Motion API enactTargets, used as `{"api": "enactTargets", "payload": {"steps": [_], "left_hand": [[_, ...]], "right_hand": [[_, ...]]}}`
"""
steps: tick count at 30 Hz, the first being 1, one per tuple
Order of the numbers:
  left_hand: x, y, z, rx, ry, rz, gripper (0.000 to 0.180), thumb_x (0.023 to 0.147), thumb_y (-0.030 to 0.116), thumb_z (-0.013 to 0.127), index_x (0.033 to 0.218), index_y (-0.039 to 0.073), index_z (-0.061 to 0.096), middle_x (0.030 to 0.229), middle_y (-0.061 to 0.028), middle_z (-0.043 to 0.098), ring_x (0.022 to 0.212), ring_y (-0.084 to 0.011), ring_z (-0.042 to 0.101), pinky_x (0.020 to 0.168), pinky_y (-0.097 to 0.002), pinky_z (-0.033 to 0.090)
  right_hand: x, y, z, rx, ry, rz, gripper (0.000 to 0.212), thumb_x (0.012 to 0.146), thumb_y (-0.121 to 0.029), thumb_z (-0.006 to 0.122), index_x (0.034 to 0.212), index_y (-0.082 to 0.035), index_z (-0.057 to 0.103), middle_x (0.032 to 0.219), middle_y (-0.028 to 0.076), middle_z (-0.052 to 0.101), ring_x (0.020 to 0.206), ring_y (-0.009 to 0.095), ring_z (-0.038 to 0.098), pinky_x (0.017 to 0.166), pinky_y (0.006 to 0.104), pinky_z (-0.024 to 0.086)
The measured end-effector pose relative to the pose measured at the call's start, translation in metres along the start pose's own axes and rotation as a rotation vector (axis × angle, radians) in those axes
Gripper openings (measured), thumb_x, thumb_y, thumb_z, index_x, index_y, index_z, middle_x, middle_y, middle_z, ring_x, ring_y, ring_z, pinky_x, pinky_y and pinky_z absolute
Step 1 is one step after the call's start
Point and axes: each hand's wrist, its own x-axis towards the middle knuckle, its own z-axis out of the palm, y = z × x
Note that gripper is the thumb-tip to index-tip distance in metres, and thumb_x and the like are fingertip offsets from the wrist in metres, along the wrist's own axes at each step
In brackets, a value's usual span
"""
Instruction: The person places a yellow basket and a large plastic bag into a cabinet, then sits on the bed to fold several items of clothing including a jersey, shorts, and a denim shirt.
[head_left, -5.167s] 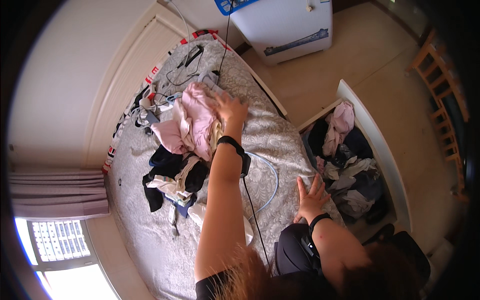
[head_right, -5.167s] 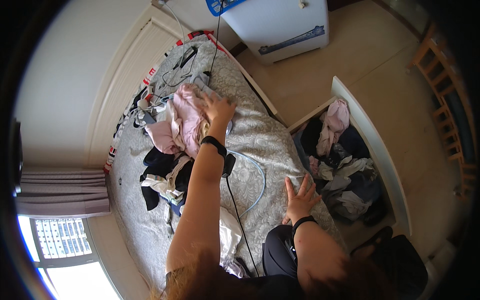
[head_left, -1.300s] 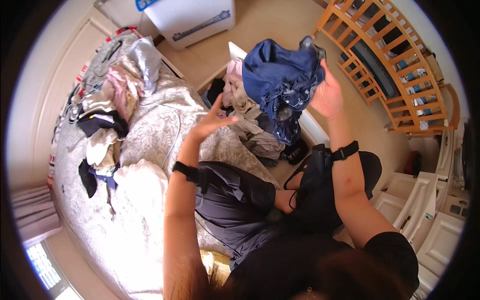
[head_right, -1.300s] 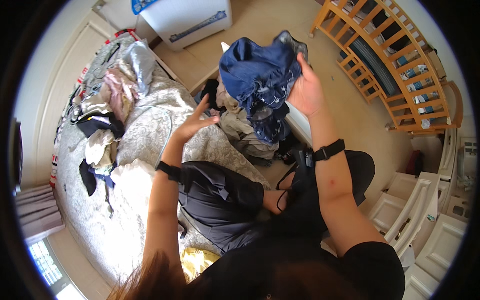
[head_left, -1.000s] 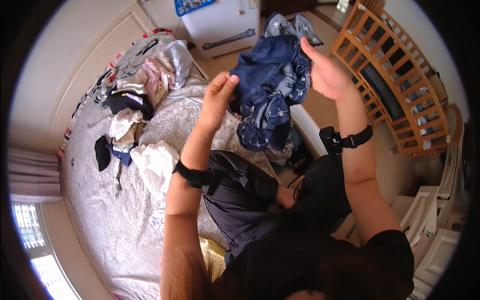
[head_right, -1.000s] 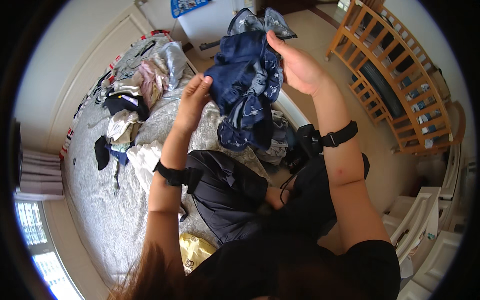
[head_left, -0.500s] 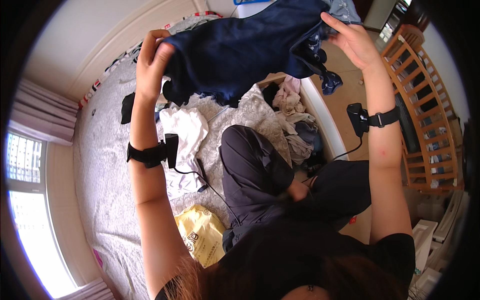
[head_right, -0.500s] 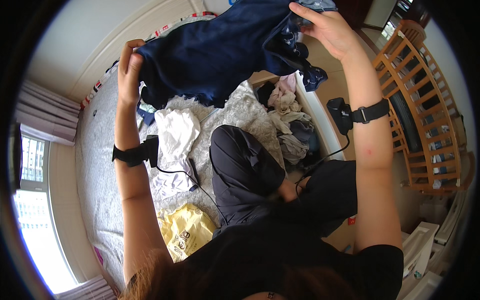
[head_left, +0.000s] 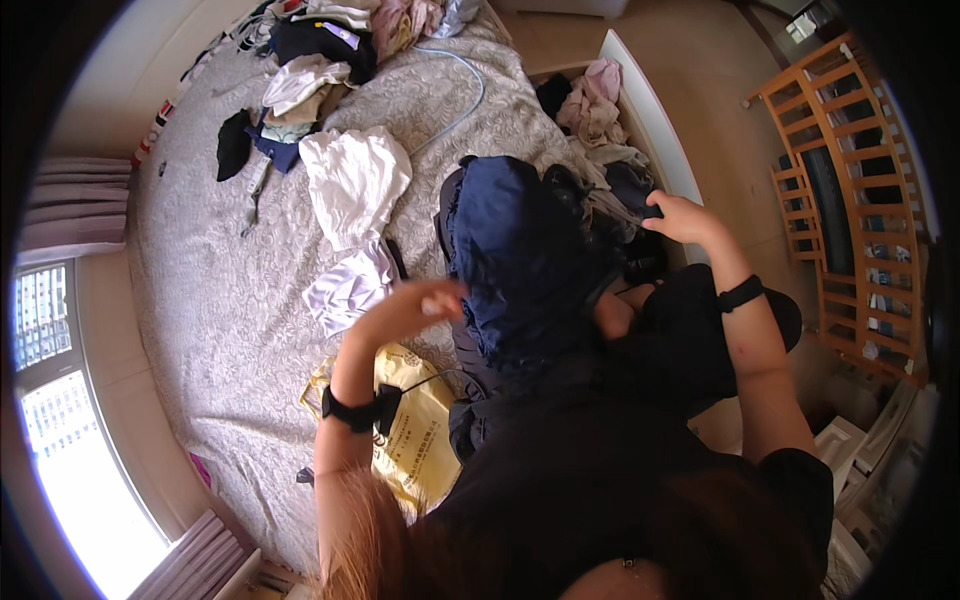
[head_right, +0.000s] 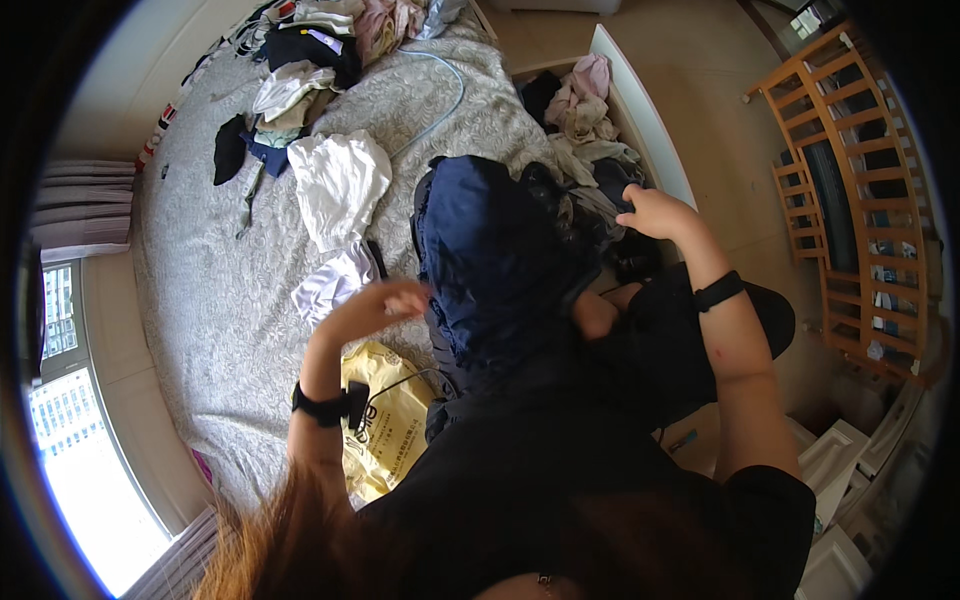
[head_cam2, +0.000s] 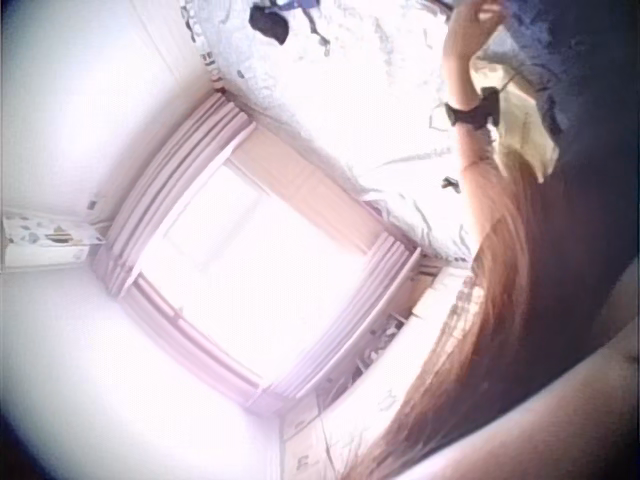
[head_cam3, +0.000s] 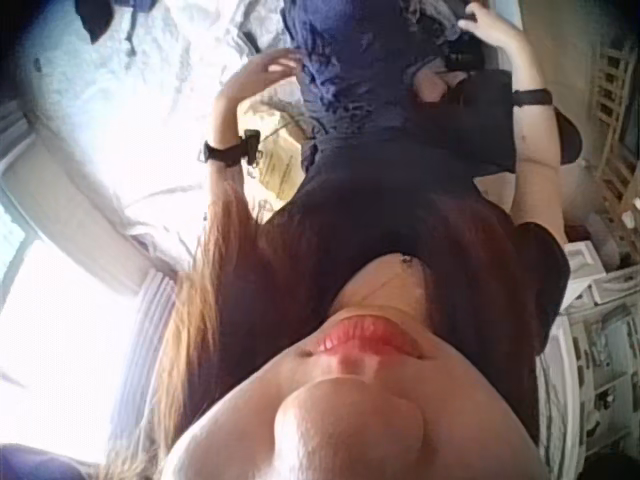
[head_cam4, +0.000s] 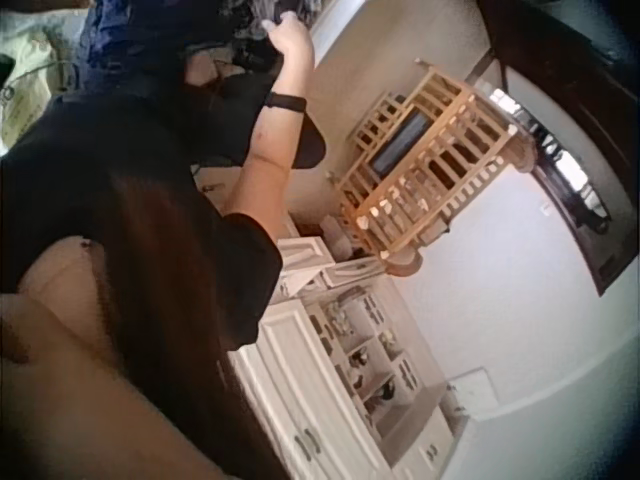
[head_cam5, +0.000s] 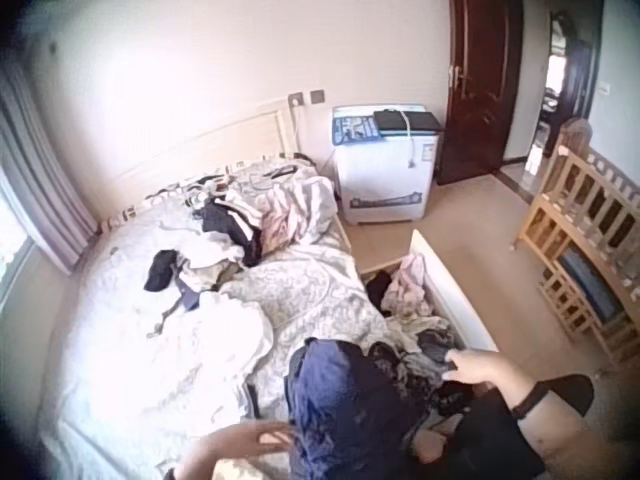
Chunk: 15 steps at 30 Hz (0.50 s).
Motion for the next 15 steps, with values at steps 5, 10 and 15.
{"api": "enactTargets", "payload": {"steps": [5,10,15], "left_hand": [[0.153,-0.004,-0.087,0.116,1.009,0.350,0.062,0.096,0.045,0.093,0.144,0.009,0.078,0.137,-0.0165,0.081,0.128,-0.0396,0.077,0.112,-0.0517,0.060],[0.262,-0.003,-0.106,0.359,0.649,0.137,0.062,0.093,0.051,0.093,0.139,0.011,0.081,0.136,-0.0181,0.082,0.131,-0.0420,0.075,0.114,-0.0554,0.058],[0.290,0.061,-0.090,0.442,0.577,0.411,0.050,0.099,0.049,0.087,0.133,0.012,0.080,0.126,-0.0186,0.083,0.126,-0.0416,0.076,0.110,-0.0550,0.057]], "right_hand": [[-0.001,-0.063,0.044,0.063,-0.610,0.135,0.081,0.117,-0.072,0.056,0.129,0.003,0.085,0.123,0.021,0.085,0.100,0.035,0.084,0.067,0.0412,0.067],[-0.022,-0.108,0.094,-0.057,-0.830,0.217,0.106,0.111,-0.091,0.044,0.144,0.003,0.081,0.135,0.020,0.084,0.108,0.041,0.084,0.107,0.0590,0.059],[0.005,0.026,0.233,0.312,-0.563,0.235,0.100,0.112,-0.087,0.051,0.139,0.006,0.077,0.114,0.015,0.086,0.094,0.037,0.083,0.120,0.0578,0.054]]}}
